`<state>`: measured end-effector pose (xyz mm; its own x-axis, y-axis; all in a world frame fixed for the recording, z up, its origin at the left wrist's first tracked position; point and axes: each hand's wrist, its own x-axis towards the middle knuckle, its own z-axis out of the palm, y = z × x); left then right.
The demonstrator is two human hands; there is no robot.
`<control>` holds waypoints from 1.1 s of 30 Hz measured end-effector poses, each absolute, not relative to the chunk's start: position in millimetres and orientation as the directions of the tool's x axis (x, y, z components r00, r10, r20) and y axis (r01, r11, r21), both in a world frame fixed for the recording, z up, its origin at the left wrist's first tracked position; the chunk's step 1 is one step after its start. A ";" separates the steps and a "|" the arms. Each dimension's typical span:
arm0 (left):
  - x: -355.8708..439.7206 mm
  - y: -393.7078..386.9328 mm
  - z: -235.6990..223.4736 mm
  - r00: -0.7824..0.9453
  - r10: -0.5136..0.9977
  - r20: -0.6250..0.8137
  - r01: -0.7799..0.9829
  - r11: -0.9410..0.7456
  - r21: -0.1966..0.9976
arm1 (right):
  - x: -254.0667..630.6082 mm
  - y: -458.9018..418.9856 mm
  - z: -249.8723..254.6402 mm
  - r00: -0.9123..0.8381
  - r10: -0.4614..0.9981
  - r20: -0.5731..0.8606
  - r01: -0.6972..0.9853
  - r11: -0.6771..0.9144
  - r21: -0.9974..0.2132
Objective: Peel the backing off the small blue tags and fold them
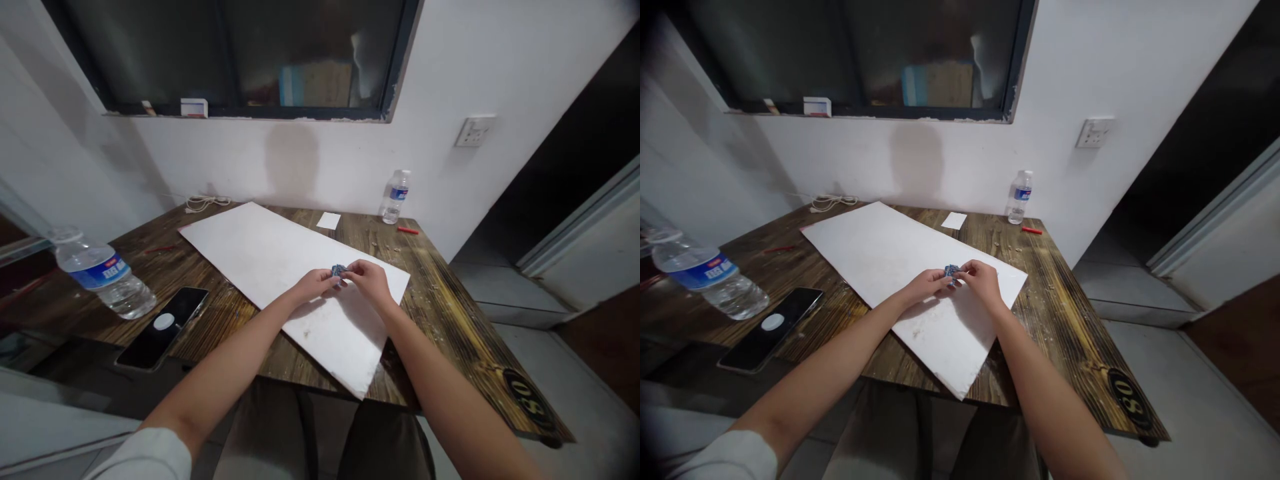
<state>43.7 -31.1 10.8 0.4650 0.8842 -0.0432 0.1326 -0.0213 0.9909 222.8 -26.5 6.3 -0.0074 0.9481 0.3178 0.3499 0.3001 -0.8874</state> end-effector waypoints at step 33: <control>39.7 -25.3 11.2 0.100 0.993 -0.066 0.035 0.063 0.997 | 232.1 -19.3 -0.8 -0.061 0.930 0.363 0.589 0.327 -0.739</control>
<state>39.7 -25.3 11.2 0.1001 0.9928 -0.0660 0.0345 0.0628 0.9974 232.1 -19.3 -0.8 -0.0605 0.9299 0.3629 0.5893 0.3267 -0.7389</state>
